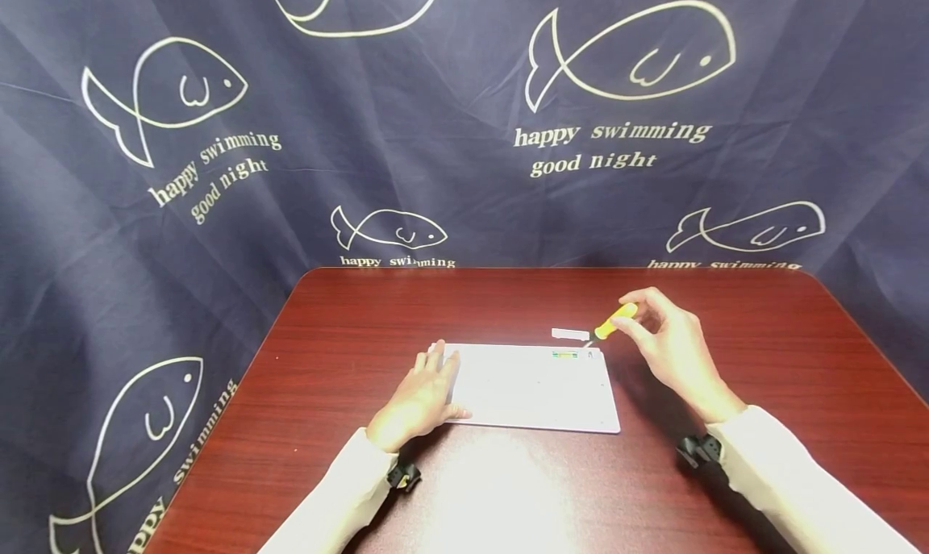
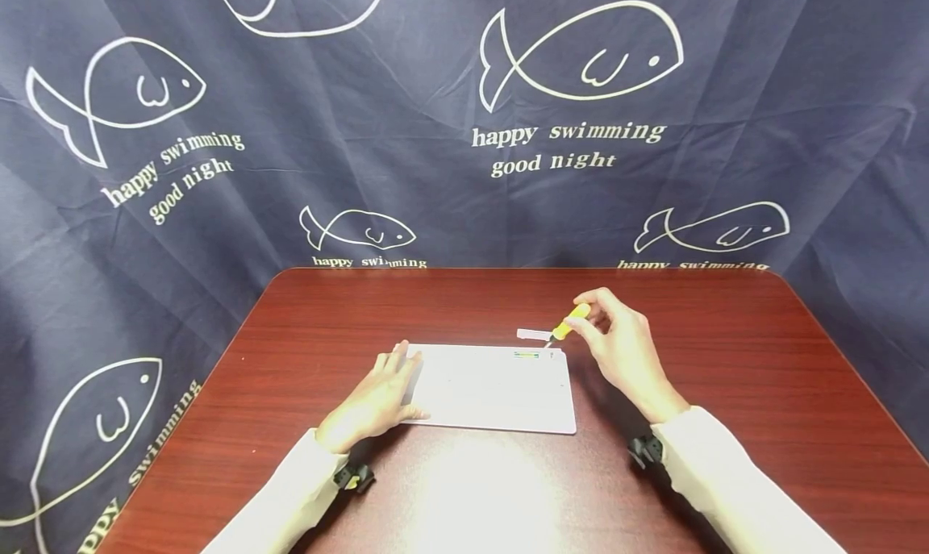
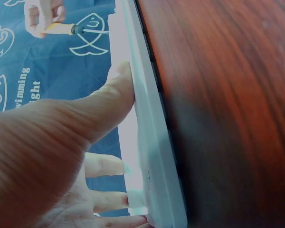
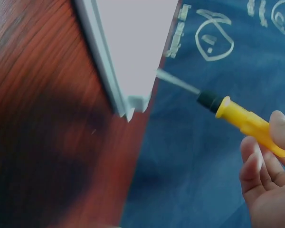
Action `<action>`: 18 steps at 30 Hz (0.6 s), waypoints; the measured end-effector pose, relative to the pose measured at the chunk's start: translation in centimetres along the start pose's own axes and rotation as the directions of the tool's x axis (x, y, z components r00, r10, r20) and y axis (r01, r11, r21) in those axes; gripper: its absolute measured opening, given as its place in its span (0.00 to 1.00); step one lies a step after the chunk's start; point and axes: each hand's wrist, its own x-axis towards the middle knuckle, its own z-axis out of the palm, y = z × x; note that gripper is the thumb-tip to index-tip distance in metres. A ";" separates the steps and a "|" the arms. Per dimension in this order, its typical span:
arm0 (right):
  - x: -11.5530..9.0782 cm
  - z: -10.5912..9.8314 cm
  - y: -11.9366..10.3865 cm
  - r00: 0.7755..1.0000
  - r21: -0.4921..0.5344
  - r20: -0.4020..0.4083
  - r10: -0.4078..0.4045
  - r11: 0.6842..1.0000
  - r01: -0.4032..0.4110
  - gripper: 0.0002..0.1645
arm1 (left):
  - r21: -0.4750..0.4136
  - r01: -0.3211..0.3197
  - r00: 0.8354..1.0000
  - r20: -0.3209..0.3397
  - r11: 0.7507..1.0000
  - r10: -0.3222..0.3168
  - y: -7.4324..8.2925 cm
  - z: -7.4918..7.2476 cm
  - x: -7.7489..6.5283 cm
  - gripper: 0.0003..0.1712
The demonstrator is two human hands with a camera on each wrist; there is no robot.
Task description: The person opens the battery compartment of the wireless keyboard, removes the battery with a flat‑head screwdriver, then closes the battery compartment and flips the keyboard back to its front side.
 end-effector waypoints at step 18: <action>-1.0 -1.8 4.7 0.927 -0.216 0.084 0.366 0.915 -0.341 0.24 | -0.016 -0.001 1.000 0.000 1.000 0.001 0.1 -0.1 -0.1 0.51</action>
